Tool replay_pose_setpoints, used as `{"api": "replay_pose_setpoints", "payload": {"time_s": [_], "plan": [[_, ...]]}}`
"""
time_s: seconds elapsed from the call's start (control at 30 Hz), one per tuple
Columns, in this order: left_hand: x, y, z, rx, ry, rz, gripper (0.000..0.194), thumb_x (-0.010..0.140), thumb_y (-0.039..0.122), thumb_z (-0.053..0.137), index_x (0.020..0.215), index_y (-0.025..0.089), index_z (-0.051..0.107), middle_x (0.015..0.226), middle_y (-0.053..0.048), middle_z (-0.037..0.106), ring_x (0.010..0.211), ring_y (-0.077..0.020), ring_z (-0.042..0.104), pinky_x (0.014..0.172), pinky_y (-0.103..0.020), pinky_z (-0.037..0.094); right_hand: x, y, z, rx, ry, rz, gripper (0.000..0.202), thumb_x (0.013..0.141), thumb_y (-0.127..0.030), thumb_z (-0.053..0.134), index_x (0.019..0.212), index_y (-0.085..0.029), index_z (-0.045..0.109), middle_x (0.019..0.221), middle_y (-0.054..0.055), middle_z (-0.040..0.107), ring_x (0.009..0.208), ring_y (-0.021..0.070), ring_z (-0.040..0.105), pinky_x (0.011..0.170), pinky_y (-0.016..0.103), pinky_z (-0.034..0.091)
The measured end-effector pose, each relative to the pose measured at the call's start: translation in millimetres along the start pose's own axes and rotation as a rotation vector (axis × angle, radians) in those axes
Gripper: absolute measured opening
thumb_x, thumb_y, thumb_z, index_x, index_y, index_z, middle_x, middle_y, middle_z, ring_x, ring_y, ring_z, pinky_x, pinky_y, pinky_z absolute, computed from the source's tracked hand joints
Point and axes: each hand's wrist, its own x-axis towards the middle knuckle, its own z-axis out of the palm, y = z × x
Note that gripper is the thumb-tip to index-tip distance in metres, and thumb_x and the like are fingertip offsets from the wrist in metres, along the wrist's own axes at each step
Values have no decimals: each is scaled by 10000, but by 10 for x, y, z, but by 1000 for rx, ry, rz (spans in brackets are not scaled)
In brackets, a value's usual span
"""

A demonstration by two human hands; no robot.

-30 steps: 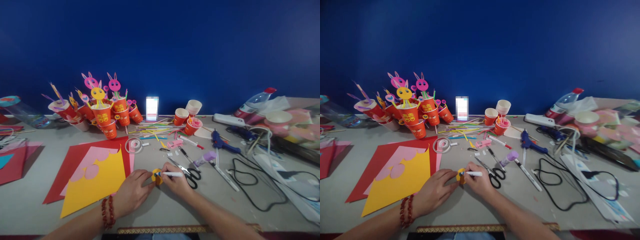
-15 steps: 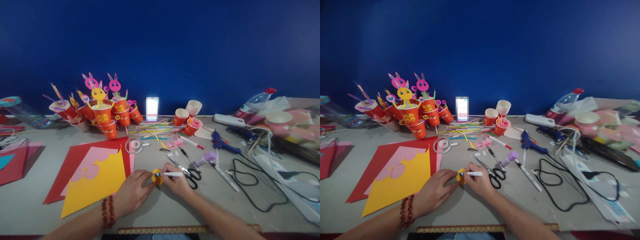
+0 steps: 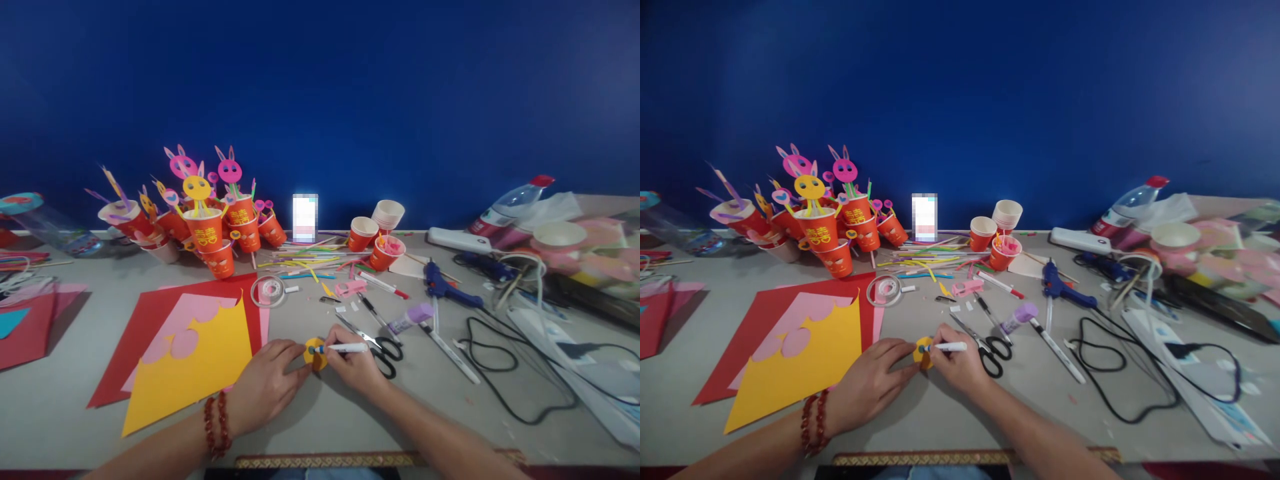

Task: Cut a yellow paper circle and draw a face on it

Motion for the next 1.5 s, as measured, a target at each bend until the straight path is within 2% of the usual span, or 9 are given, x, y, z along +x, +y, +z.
{"api": "replay_pose_setpoints", "payload": {"time_s": [0.3,0.43,0.63,0.77,0.93,1.2,1.5], "plan": [[1,-1,16,-9,2,-10,332,929,140,522,1248,196,594,1246,-126,588,1114,-268,543,915,-446,525,-2,-1,-3,-2,6,-15,121,790,-172,528,676,-210,527,609,-33,530,547,129,458,530,252,338],[8,4,-1,-15,-5,-6,338,919,133,536,1246,191,593,1241,-127,592,1113,-269,545,919,-449,524,-7,-13,3,76,21,11,127,778,-158,569,665,-211,544,593,-38,529,536,127,449,524,253,330],[3,6,1,-4,5,-9,311,930,139,534,1225,200,610,1244,-123,592,1116,-278,545,913,-457,528,12,-46,-27,226,146,70,151,849,-246,542,701,-222,523,626,-22,559,561,138,492,530,254,394],[-13,-4,31,-9,0,-11,328,931,140,538,1244,211,605,1265,-116,585,1130,-278,538,926,-461,523,35,-67,-55,275,219,119,150,880,-276,517,737,-228,508,576,-41,514,524,131,463,506,246,376],[-12,-7,32,-5,3,-13,323,927,136,537,1234,208,609,1266,-121,586,1127,-277,541,927,-465,522,23,-78,-54,250,183,111,149,791,-217,566,654,-218,506,555,-49,475,513,123,427,484,240,340],[14,2,-8,6,-5,-8,313,935,143,514,1227,198,612,1245,-134,596,1116,-270,550,908,-455,536,9,-33,-12,99,60,31,134,789,-177,567,661,-210,542,601,-28,530,563,134,446,522,244,351],[0,-2,10,2,8,-6,319,925,136,526,1225,194,616,1236,-134,601,1112,-272,560,906,-453,540,3,-23,-19,45,32,35,148,796,-188,570,655,-214,533,588,-36,520,543,132,437,519,243,328]]}}
